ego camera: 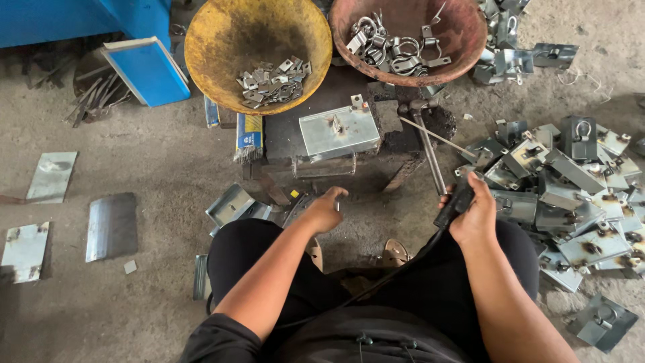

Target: The person sits on the floor and welds small metal brackets and rings onto rectangular metal plates using a handheld welding torch. They pick up parts from bowls and the floor, position them on a metal plate, and weld them in place, creating sparks. The finished pieces are placed on a pile on the floor.

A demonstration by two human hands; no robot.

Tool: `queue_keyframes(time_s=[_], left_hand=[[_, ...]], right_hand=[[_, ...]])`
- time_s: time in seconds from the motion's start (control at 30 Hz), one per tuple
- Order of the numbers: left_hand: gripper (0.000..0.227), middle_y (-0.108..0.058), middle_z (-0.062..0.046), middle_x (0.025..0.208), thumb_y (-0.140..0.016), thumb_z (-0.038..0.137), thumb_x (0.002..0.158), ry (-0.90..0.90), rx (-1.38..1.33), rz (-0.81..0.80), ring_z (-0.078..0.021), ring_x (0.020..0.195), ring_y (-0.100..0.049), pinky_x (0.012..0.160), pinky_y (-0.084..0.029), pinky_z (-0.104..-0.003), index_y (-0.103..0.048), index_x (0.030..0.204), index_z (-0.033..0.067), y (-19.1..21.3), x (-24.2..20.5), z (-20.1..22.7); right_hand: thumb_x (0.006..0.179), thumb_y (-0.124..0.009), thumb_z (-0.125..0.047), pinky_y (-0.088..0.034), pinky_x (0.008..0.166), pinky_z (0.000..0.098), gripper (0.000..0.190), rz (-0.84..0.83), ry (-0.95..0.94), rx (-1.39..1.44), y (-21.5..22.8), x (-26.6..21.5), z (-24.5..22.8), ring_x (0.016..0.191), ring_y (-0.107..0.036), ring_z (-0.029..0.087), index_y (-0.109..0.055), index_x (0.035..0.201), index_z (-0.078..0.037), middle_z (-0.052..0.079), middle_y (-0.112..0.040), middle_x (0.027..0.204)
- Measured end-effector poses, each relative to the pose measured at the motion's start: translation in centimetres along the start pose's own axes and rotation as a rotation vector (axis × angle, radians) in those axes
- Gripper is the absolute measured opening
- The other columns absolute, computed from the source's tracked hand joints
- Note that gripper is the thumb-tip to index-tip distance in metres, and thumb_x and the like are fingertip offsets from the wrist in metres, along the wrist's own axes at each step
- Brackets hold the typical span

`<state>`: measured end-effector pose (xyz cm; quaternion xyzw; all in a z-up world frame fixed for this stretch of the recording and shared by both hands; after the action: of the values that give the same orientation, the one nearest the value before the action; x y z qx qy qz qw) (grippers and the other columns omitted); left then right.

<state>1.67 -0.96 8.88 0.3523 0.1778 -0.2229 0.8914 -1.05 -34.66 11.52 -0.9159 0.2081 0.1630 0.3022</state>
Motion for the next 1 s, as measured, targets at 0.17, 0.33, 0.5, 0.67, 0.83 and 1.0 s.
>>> queue_keyframes(time_s=[0.17,0.33,0.5,0.67,0.83,1.0], left_hand=[[0.073,-0.071,-0.014,0.118,-0.067,0.004,0.084,-0.029,-0.132,0.199,-0.0329,0.106,-0.071,0.091,-0.057,-0.041,-0.043,0.15,0.0238,0.1,-0.1,0.3],[0.026,-0.077,-0.012,0.092,-0.08,0.018,0.084,-0.216,-0.143,0.426,-0.0264,0.082,-0.076,0.076,-0.058,-0.037,-0.075,0.108,0.0093,1.4,0.1,0.3],[0.018,-0.072,-0.011,0.075,-0.082,0.02,0.083,-0.268,-0.248,0.602,-0.0237,0.062,-0.067,0.061,-0.053,-0.036,-0.077,0.092,0.0059,2.7,-0.6,0.9],[0.019,-0.069,-0.007,0.068,-0.083,0.022,0.082,-0.285,-0.265,0.72,-0.0174,0.058,-0.062,0.057,-0.049,-0.034,-0.077,0.092,0.0064,4.0,-1.0,2.0],[0.021,-0.066,-0.003,0.064,-0.085,0.022,0.083,-0.237,-0.407,0.713,-0.01,0.055,-0.056,0.053,-0.045,-0.03,-0.078,0.09,0.0043,4.8,-0.7,2.3],[0.017,-0.062,-0.001,0.065,-0.077,0.021,0.094,-0.202,-0.723,0.635,-0.0056,0.051,-0.047,0.047,-0.037,-0.026,-0.078,0.096,0.004,4.8,-0.4,1.5]], right_hand=[[0.095,-0.066,-0.036,-0.051,0.064,0.0406,0.031,-0.077,0.107,-0.047,-0.9,-0.6,-0.3,0.071,-0.062,0.026,-0.059,0.116,-0.015,0.009,-0.062,0.088],[0.094,-0.07,-0.032,-0.05,0.062,0.0401,0.031,-0.08,0.161,-0.097,-1.6,-1.4,-1.2,0.07,-0.061,0.025,-0.058,0.116,-0.014,0.009,-0.061,0.087],[0.093,-0.073,-0.034,-0.051,0.06,0.0407,0.032,-0.044,0.084,-0.085,-3.5,-1.9,-2.8,0.068,-0.062,0.025,-0.055,0.111,-0.014,0.008,-0.063,0.086],[0.094,-0.076,-0.025,-0.052,0.058,0.0377,0.034,-0.221,0.313,-0.147,-7.6,-1.9,-6.3,0.065,-0.062,0.023,-0.052,0.113,-0.011,0.009,-0.063,0.089],[0.09,-0.077,-0.013,-0.052,0.055,0.0341,0.041,-0.25,0.383,-0.179,-9.5,-2.3,-4.5,0.063,-0.062,0.019,-0.054,0.124,-0.006,0.009,-0.064,0.088],[0.094,-0.076,-0.01,-0.053,0.058,0.033,0.035,-0.227,0.315,-0.272,-8.1,-1.9,-2.4,0.065,-0.063,0.018,-0.054,0.121,-0.002,0.008,-0.064,0.091]])
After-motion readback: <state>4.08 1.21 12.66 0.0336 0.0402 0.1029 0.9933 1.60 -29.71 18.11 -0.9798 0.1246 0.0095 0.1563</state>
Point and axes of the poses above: each hand's wrist, its own x-axis towards the middle knuckle, its own y-axis out of the back of the hand, z = x × y, the point moved 3 cm from there along x, towards the middle knuckle
